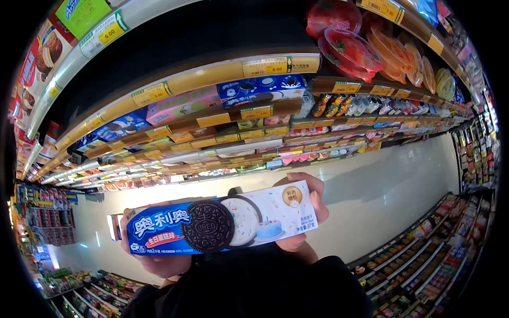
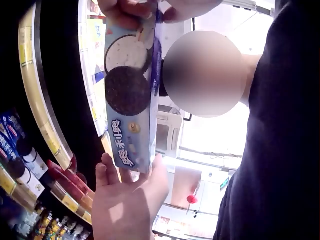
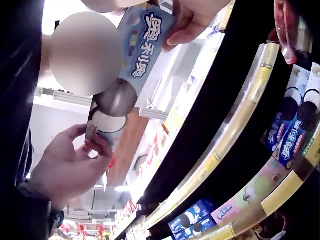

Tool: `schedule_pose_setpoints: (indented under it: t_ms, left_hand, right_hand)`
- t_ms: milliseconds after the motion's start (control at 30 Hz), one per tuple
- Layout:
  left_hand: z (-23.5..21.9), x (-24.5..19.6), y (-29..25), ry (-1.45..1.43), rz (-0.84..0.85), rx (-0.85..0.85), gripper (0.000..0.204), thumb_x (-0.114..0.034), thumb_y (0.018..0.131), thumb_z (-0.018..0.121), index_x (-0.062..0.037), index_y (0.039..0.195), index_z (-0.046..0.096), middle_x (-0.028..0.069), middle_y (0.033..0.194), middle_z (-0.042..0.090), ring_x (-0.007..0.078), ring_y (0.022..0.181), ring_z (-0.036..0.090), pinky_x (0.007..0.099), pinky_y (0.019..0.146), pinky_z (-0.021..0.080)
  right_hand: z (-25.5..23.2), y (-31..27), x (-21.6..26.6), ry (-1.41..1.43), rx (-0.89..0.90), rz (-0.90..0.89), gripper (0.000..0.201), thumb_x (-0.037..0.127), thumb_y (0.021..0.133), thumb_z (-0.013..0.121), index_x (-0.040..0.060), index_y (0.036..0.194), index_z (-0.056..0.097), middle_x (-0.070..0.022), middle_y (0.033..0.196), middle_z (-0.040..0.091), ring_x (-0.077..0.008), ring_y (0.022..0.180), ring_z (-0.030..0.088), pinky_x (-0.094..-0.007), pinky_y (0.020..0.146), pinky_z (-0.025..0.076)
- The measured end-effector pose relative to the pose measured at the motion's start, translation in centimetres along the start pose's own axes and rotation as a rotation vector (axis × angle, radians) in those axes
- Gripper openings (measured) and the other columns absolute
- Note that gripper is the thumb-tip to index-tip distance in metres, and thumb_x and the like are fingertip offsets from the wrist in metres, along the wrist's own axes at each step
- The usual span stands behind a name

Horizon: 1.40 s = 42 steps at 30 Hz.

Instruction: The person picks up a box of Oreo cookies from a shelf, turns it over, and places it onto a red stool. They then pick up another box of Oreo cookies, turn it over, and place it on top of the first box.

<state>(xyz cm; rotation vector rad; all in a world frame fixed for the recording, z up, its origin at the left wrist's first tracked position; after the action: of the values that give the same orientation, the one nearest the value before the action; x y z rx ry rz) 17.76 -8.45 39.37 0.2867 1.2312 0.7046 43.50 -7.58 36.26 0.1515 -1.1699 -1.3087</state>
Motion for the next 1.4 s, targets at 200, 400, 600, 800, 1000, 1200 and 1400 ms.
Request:
schedule_pose_setpoints:
  t_ms: [200,400,600,800,1000,1200,1400]
  left_hand:
    - [2.8,-0.6,-1.5,-0.205,0.146,0.097,0.03,-0.02,0.09,0.042,-0.0154,0.117,0.055,0.014,0.121,0.042,0.0335,0.105,0.054,0.0398,0.085,0.053]
    - [2.6,-1.2,-2.3,-0.109,0.166,0.125,0.03,-0.02,0.09,0.043,-0.0153,0.117,0.054,0.0143,0.121,0.042,0.0335,0.106,0.053,0.04,0.086,0.052]
    - [0.3,-3.2,-2.3,0.047,0.199,0.084,0.029,-0.021,0.09,0.043,-0.0152,0.117,0.053,0.0147,0.121,0.042,0.0335,0.107,0.052,0.0401,0.086,0.052]
    - [-3.2,-5.5,-2.4,0.15,0.218,0.026,0.029,-0.021,0.09,0.044,-0.0151,0.117,0.052,0.015,0.121,0.042,0.0335,0.108,0.051,0.0403,0.087,0.051]
    - [-6.4,-6.6,-1.5,0.191,0.249,-0.023,0.029,-0.022,0.089,0.045,-0.015,0.117,0.052,0.0153,0.122,0.042,0.0335,0.109,0.05,0.0405,0.088,0.051]
    - [-10.2,-8.2,-1.0,0.162,0.262,-0.069,0.029,-0.022,0.089,0.045,-0.0149,0.117,0.051,0.0156,0.122,0.041,0.0335,0.111,0.049,0.0406,0.088,0.05]
    - [-15.2,-11.0,-1.2,0.173,0.279,-0.148,0.029,-0.023,0.089,0.046,-0.0148,0.117,0.05,0.0159,0.122,0.041,0.0335,0.112,0.048,0.0408,0.089,0.05]
  right_hand:
    - [-7.7,-2.8,-1.7,-0.39,-0.489,0.262,0.067,0.062,0.085,0.023,0.0044,0.111,0.047,-0.0162,0.062,0.052,-0.0249,0.05,0.048,-0.0389,0.045,0.039]
    - [-7.5,-3.4,-1.6,-0.275,-0.45,0.386,0.064,0.058,0.087,0.022,0.0025,0.1,0.052,-0.0146,0.058,0.052,-0.0218,0.049,0.049,-0.0333,0.042,0.037]
    - [-1.3,-0.9,-0.4,-0.088,-0.19,0.252,0.076,0.066,0.087,0.025,-0.0007,0.118,0.041,-0.0204,0.077,0.054,-0.0227,0.05,0.05,-0.0303,0.044,0.041]
    - [4.0,-3.5,-1.0,0.22,-0.016,0.112,0.073,0.064,0.089,0.03,0.0032,0.128,0.035,-0.0258,0.103,0.05,-0.0242,0.054,0.052,-0.0331,0.042,0.042]
    - [8.5,-5.8,1.5,0.464,0.033,0.089,0.067,0.056,0.092,0.036,-0.0012,0.127,0.031,-0.0263,0.106,0.05,-0.0252,0.057,0.053,-0.0297,0.045,0.044]
    - [12.2,-9.0,3.9,0.379,-0.018,-0.044,0.054,0.045,0.094,0.026,-0.0014,0.12,0.032,-0.0213,0.101,0.051,-0.0202,0.061,0.054,-0.0269,0.053,0.046]
    - [13.8,-10.5,5.6,0.677,0.42,0.86,0.06,0.052,0.091,0.032,-0.0004,0.12,0.035,-0.0205,0.087,0.056,-0.0214,0.062,0.054,-0.0279,0.052,0.043]
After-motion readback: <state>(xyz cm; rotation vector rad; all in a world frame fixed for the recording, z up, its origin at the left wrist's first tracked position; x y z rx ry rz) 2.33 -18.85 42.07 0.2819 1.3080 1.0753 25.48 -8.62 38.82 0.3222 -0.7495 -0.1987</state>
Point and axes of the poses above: each hand's wrist, its own y-axis towards the middle knuckle, its own z-axis out of the palm, x = y × z, the point moved 6 cm from there along y, towards the middle knuckle
